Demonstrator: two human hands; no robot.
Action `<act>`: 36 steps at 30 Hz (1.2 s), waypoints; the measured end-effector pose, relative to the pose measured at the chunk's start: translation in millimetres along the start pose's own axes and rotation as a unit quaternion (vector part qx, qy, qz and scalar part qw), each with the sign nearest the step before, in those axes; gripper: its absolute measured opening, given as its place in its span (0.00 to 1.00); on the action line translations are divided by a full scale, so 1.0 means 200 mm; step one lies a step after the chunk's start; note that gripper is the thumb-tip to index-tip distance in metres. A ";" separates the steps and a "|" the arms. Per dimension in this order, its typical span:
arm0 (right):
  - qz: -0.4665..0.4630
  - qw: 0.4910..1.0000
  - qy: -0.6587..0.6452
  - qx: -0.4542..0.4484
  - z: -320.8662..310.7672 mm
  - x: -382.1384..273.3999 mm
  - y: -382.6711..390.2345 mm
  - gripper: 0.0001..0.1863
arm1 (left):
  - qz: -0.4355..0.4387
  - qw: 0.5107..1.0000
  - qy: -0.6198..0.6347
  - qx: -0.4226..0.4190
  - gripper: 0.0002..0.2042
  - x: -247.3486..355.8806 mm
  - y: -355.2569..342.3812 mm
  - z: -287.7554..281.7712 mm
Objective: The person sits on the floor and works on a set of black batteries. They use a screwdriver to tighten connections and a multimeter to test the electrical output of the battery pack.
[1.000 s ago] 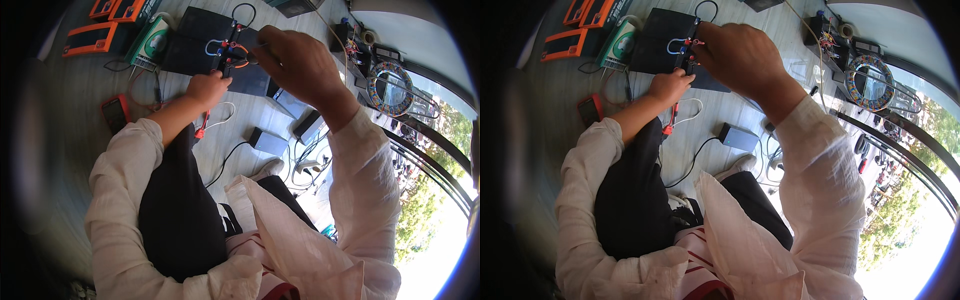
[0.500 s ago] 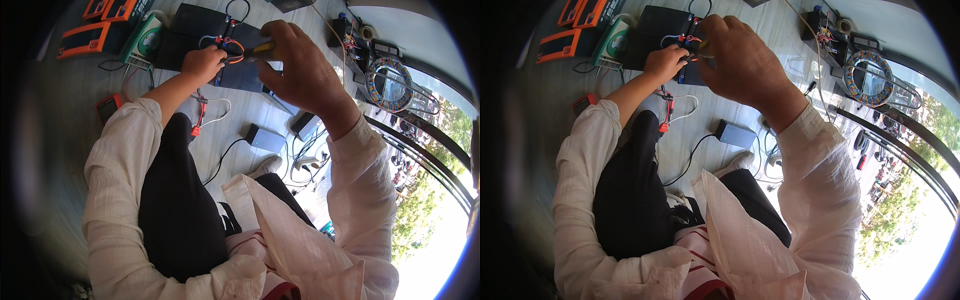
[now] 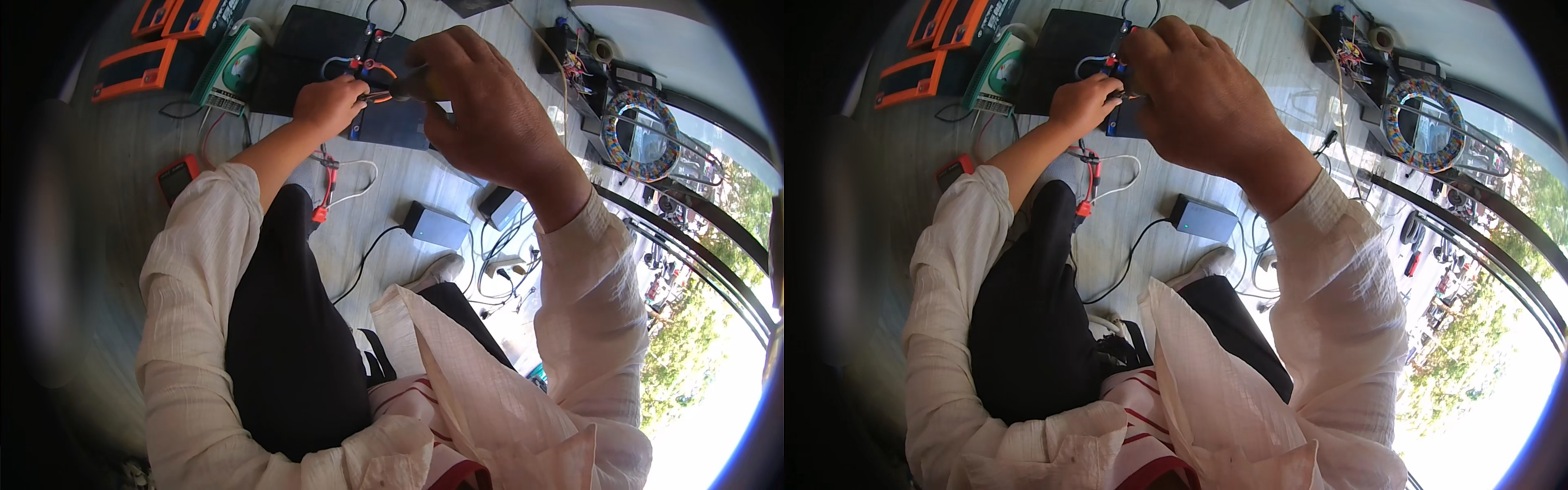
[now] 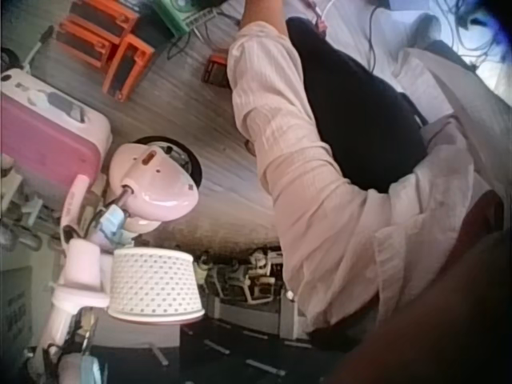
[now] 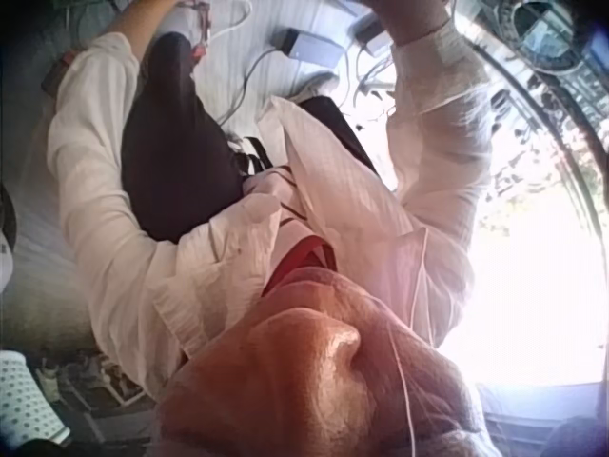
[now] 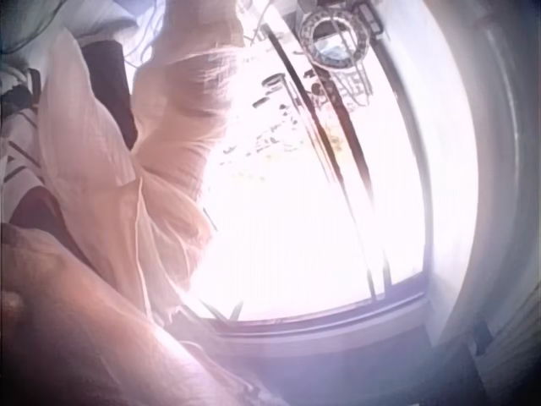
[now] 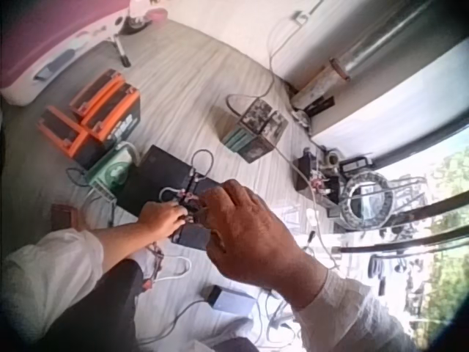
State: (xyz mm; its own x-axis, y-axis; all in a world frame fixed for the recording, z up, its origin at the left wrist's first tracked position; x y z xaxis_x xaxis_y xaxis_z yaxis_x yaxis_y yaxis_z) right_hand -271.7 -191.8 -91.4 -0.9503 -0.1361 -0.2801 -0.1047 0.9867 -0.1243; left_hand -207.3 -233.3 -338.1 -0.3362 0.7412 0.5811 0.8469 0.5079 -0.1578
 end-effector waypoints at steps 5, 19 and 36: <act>0.075 0.994 0.046 -0.062 0.06 0.04 0.00 0.14 | -0.007 1.000 -0.009 -0.005 0.10 -0.01 0.02 0.00; 0.066 0.995 -0.075 -0.005 0.00 -0.01 0.00 0.12 | 0.006 1.000 0.003 0.027 0.08 0.01 0.01 -0.01; 0.076 0.993 -0.057 -0.064 -0.03 0.00 -0.01 0.11 | 0.006 1.000 0.002 0.024 0.07 0.00 0.01 -0.01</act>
State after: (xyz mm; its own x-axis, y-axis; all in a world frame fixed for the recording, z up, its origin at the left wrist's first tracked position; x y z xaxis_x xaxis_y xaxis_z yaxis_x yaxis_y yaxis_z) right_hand -272.8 -193.3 -86.2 -0.9190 0.0135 -0.3939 -0.0057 0.9989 0.0475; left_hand -205.2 -233.1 -336.4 -0.3253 0.7457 0.5815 0.8300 0.5198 -0.2023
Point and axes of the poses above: each hand's wrist, its own y-axis away from the middle knuckle, its own z-axis out of the palm, x = y × z, the point moved 8 cm from there along -y, towards the middle knuckle, and after that the axes turned 12 degrees about z, right-handed, at the moved point
